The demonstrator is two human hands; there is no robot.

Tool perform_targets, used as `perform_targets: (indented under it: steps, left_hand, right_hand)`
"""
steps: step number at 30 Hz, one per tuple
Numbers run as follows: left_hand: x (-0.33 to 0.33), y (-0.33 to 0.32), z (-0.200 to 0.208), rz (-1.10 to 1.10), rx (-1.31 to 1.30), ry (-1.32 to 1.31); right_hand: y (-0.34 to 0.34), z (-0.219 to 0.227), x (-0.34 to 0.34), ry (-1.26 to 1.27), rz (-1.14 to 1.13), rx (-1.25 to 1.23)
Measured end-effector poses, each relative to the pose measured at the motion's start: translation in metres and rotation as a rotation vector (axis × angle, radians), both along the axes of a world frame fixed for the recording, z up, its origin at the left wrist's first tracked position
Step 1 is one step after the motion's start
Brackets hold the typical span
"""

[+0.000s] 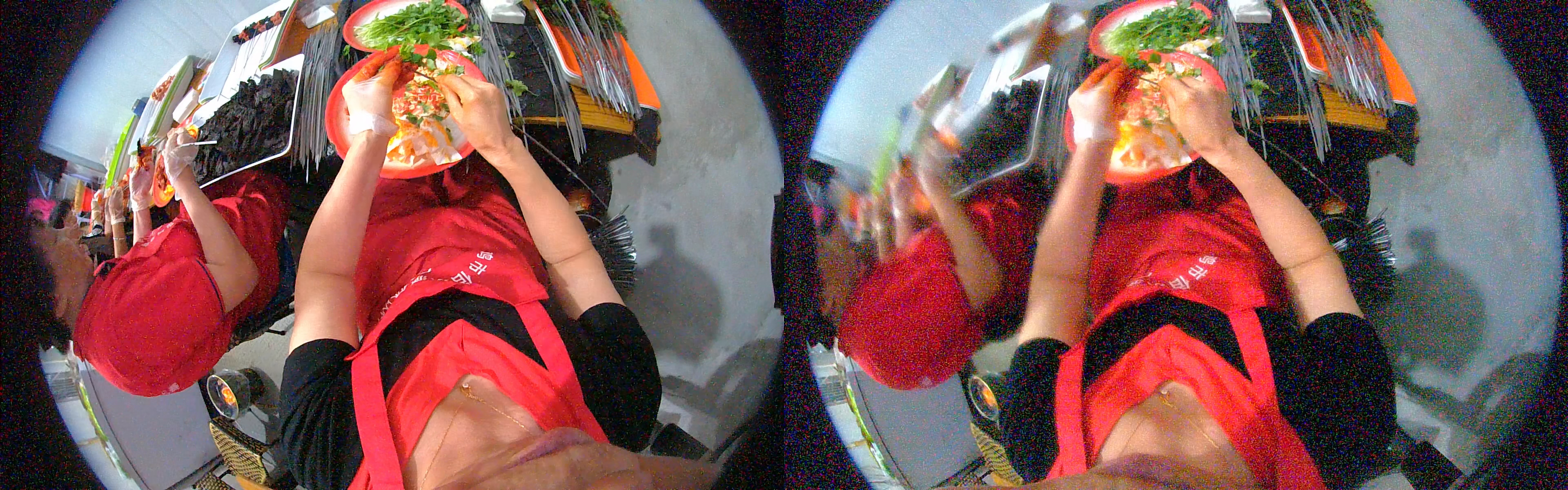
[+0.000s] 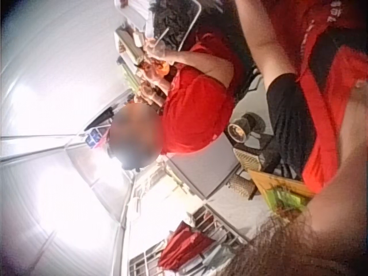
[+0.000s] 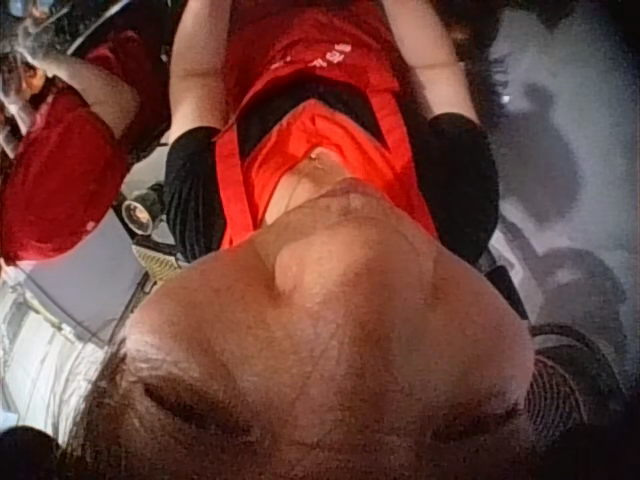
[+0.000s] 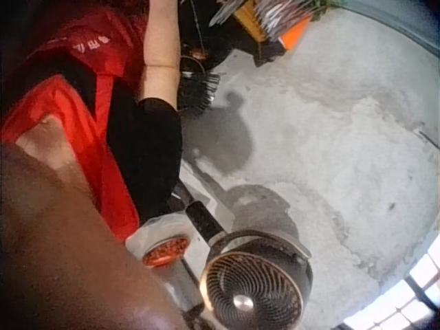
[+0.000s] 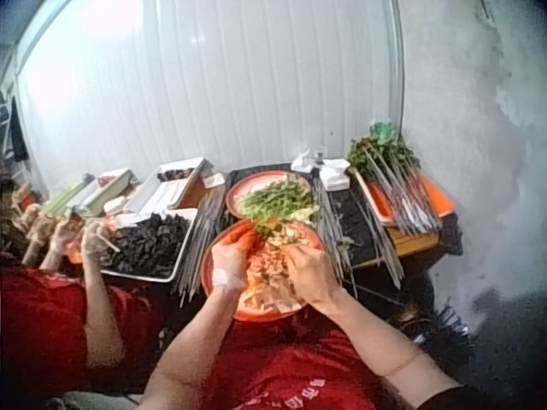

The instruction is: The person assembles a dish by placing cooked shrimp and green herbs onto a plate containing noodles and sauce. The person uses gloved hands to arrange the ingredients on the plate.

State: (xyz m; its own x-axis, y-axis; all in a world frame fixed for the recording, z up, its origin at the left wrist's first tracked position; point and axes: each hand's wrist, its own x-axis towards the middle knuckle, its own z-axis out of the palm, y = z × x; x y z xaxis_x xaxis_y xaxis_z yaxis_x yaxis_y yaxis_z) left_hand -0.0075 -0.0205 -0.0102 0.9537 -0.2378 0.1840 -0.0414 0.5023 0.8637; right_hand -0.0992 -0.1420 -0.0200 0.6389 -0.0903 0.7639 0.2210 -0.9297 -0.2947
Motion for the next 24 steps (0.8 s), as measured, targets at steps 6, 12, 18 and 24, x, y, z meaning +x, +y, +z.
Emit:
perform_targets:
  steps: [6,12,18,24]
  left_hand:
    - [0.003,-0.004,0.008,0.206,0.256,-0.167]
    - [-0.011,-0.008,0.033,0.330,0.432,-0.310]
    - [0.001,-0.019,0.022,0.359,0.401,-0.279]
    - [0.032,-0.011,0.041,0.232,0.228,-0.237]
  right_hand:
    - [0.018,0.027,0.003,0.022,0.053,0.158]
    - [0.019,0.031,0.024,-0.011,0.077,0.347]
    - [0.010,0.030,0.042,0.154,0.089,0.341]
    - [-0.036,0.028,0.013,0.015,0.074,0.037]
